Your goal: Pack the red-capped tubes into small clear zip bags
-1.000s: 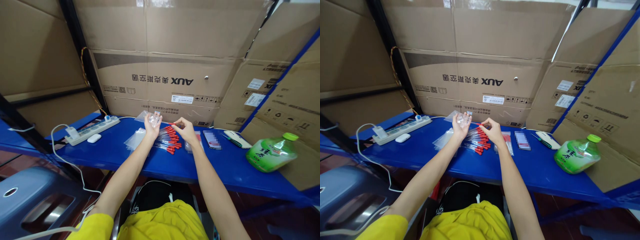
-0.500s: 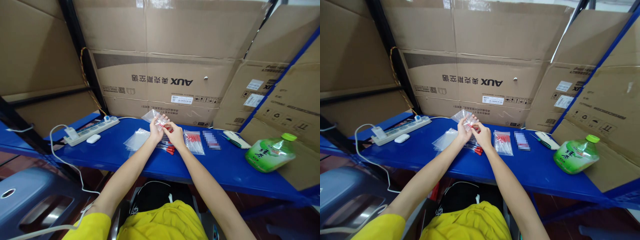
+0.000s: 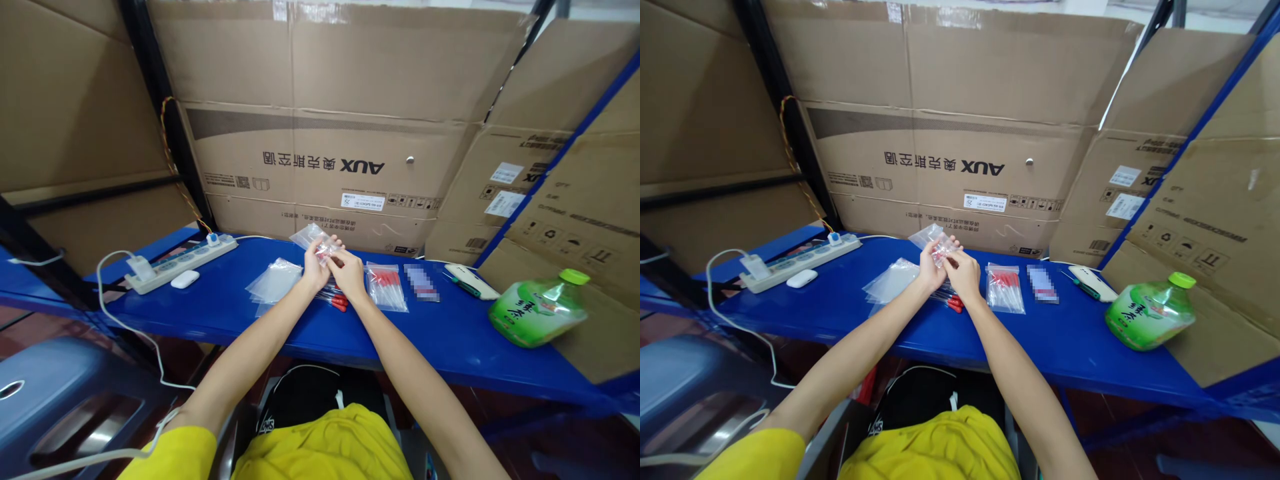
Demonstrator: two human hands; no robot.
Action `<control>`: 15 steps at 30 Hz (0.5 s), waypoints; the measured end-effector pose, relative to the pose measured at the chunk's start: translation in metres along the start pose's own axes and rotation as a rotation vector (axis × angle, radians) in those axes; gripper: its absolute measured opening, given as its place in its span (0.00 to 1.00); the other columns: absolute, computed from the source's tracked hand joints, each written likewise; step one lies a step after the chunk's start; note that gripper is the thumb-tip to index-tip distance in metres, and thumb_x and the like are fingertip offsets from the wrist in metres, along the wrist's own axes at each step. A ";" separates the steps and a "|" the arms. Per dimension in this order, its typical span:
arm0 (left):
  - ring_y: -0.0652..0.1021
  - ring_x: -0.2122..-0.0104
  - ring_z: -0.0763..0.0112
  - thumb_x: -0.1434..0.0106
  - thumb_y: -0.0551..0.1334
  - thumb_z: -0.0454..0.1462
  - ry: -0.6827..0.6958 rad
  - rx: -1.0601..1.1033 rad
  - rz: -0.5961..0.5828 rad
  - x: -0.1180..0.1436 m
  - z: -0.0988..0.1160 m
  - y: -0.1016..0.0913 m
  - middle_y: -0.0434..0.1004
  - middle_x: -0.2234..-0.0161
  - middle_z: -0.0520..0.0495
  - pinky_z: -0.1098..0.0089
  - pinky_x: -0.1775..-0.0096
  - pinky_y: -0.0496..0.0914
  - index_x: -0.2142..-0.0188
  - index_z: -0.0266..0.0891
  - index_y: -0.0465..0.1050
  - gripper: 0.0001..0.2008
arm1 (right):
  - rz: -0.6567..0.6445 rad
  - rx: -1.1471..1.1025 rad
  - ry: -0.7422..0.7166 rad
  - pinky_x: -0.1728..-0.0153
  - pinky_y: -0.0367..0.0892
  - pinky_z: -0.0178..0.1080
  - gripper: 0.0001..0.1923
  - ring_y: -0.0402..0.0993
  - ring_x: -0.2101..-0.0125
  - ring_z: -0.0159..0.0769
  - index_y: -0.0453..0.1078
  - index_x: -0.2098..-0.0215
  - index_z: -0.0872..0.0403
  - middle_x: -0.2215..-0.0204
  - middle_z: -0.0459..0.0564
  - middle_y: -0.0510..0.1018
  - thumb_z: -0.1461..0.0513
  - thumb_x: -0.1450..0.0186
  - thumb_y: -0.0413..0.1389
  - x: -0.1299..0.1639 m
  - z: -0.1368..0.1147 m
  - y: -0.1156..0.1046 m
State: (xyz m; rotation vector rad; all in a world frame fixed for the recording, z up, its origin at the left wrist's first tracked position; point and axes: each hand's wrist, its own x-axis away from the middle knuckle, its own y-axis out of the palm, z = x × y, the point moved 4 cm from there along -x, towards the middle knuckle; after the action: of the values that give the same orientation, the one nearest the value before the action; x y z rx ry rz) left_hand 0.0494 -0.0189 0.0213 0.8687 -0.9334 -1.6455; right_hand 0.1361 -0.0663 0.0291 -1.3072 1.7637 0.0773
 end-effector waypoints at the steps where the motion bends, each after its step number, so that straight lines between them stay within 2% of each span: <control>1: 0.83 0.64 0.64 0.34 0.60 0.38 -0.008 -0.006 -0.001 -0.001 -0.001 0.000 0.83 0.66 0.43 0.61 0.47 0.75 0.63 0.35 0.78 0.10 | -0.006 -0.001 0.000 0.61 0.68 0.38 0.10 0.77 0.65 0.40 0.82 0.62 0.49 0.62 0.48 0.84 0.59 0.32 0.57 0.000 0.001 0.000; 6: 0.83 0.62 0.65 0.35 0.60 0.37 0.026 0.038 0.011 -0.005 0.004 -0.004 0.82 0.65 0.44 0.62 0.48 0.76 0.63 0.37 0.77 0.07 | -0.044 -0.019 -0.024 0.58 0.70 0.38 0.11 0.78 0.62 0.40 0.82 0.58 0.48 0.59 0.49 0.84 0.59 0.31 0.56 -0.003 0.001 -0.004; 9: 0.83 0.62 0.67 0.35 0.60 0.36 0.074 0.097 0.049 -0.008 0.015 -0.008 0.82 0.64 0.44 0.63 0.47 0.75 0.62 0.37 0.76 0.07 | -0.070 -0.032 -0.056 0.56 0.70 0.39 0.13 0.79 0.62 0.39 0.82 0.53 0.48 0.57 0.50 0.84 0.60 0.31 0.56 -0.008 0.002 -0.014; 11: 0.82 0.61 0.67 0.35 0.59 0.35 0.115 0.130 0.097 -0.009 0.024 -0.011 0.82 0.62 0.44 0.62 0.47 0.75 0.61 0.38 0.75 0.06 | -0.107 0.007 -0.045 0.58 0.70 0.39 0.12 0.78 0.65 0.38 0.82 0.55 0.48 0.59 0.49 0.84 0.59 0.31 0.57 -0.011 0.007 -0.023; 15: 0.83 0.59 0.66 0.37 0.59 0.35 0.172 0.185 0.175 -0.011 0.041 -0.017 0.81 0.63 0.44 0.61 0.48 0.76 0.60 0.39 0.73 0.06 | -0.372 0.102 0.023 0.65 0.68 0.37 0.08 0.76 0.72 0.35 0.83 0.63 0.48 0.70 0.45 0.84 0.56 0.35 0.63 -0.012 0.029 -0.033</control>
State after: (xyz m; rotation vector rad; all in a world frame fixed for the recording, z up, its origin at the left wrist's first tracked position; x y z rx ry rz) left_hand 0.0084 0.0016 0.0250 1.0067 -1.0222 -1.3285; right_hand 0.1799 -0.0566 0.0353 -1.5416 1.4954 -0.2346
